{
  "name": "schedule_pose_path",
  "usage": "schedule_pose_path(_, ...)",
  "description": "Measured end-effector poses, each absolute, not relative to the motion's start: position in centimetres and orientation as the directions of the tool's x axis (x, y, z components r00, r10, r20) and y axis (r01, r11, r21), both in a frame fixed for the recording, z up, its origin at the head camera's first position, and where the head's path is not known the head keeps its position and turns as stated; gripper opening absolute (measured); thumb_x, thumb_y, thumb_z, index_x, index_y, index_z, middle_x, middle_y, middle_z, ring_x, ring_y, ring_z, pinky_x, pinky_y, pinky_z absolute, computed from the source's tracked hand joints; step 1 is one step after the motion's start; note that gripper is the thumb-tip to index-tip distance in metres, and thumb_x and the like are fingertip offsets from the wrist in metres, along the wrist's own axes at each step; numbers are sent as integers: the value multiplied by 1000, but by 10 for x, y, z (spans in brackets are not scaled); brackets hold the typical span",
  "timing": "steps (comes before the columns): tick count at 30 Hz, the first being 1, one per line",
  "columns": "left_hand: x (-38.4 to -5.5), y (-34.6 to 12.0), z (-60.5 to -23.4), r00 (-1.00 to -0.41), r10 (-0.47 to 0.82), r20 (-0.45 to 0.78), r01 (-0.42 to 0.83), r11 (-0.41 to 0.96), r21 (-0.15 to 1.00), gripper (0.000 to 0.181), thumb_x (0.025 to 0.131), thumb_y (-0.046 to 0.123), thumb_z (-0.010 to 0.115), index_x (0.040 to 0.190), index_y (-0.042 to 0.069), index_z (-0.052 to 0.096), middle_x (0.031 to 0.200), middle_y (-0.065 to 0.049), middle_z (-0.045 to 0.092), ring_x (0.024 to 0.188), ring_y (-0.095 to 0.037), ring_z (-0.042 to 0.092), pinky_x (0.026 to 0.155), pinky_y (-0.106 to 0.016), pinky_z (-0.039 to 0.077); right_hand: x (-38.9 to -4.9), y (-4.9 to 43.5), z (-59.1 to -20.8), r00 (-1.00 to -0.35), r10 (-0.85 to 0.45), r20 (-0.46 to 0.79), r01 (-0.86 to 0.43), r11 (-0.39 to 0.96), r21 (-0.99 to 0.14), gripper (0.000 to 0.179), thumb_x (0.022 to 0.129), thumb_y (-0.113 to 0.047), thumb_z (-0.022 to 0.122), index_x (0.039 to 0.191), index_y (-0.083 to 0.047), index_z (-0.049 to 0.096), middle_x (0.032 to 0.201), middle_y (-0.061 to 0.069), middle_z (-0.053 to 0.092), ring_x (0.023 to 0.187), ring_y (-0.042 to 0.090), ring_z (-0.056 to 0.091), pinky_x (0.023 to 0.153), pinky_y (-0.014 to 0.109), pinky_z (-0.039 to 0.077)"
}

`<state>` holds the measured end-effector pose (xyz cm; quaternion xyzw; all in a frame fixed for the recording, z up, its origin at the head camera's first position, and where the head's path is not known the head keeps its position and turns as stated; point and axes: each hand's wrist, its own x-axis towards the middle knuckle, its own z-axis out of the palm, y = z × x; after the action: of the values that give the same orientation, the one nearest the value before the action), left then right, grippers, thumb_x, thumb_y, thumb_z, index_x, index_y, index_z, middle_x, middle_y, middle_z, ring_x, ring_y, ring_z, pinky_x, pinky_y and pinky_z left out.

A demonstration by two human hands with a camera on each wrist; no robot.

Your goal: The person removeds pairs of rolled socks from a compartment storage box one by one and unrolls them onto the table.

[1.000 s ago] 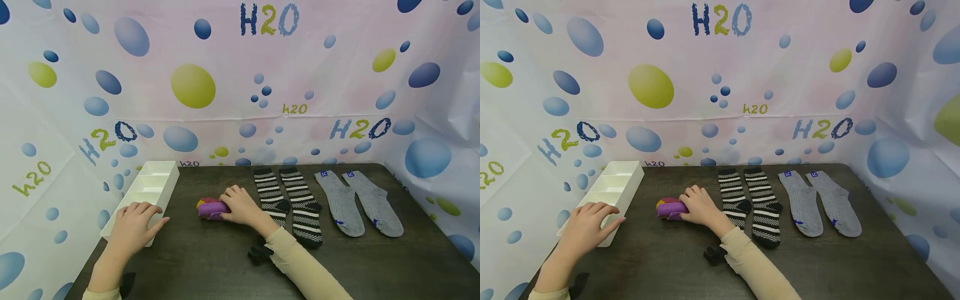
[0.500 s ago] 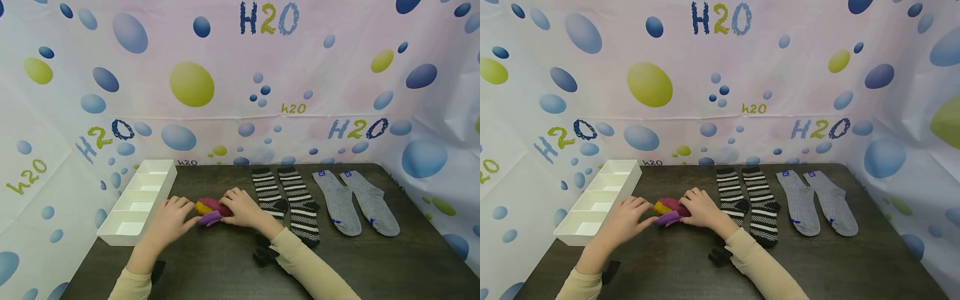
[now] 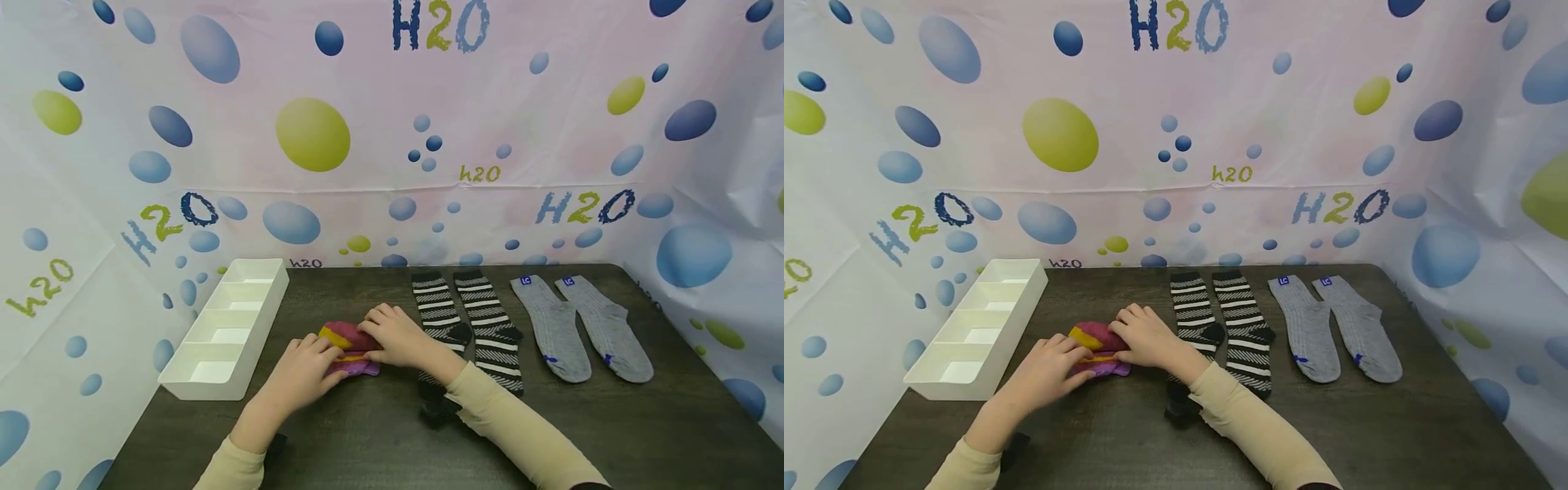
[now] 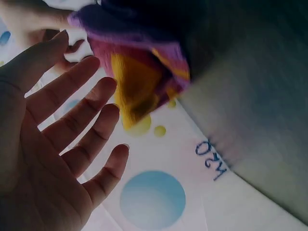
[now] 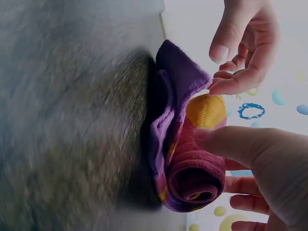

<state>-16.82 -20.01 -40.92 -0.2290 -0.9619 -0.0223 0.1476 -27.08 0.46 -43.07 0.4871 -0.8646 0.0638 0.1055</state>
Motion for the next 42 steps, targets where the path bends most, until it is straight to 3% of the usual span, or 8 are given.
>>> schedule_pose_path(8, -162, -185, -413, -889, 454, 60, 458, 887, 68, 46, 82, 41, 76, 119, 15, 69, 115, -4, 67, 109, -28, 60, 84, -51, 49, -280, -3, -426, -473, -858, 203, -853, 503, 139, 42, 88, -46, 68, 120, -20, 62, 117, -1, 61, 114, 18, 51, 91, 35, 45)
schedule_pose_path(17, -162, -177, -417, -896, 414, -164, 391, 907, 154, 66, 79, 47, 77, 134, 16, 59, 141, -10, 54, 127, -36, 53, 97, -65, 42, -292, -25, -424, -460, -873, 165, -820, 489, 298, 46, 88, -51, 66, 121, -20, 60, 119, -2, 63, 112, 18, 53, 90, 33, 43)
schedule_pose_path(29, -160, -175, -421, -903, 389, -179, 364, 918, 157, 68, 77, 50, 78, 134, 19, 60, 145, -7, 53, 129, -34, 53, 96, -64, 43, -309, -49, -424, -477, -874, 87, -801, 474, 366, 54, 89, -54, 63, 131, -21, 55, 125, -2, 62, 117, 18, 53, 94, 34, 44)
schedule_pose_path(42, -162, -175, -424, -904, 406, -136, 392, 912, 123, 64, 77, 50, 77, 131, 20, 62, 139, -7, 58, 128, -27, 55, 95, -58, 43, -345, -57, -432, -574, -815, 74, -773, 570, 281, 53, 89, -51, 65, 131, -19, 56, 127, 0, 61, 118, 19, 53, 95, 37, 45)
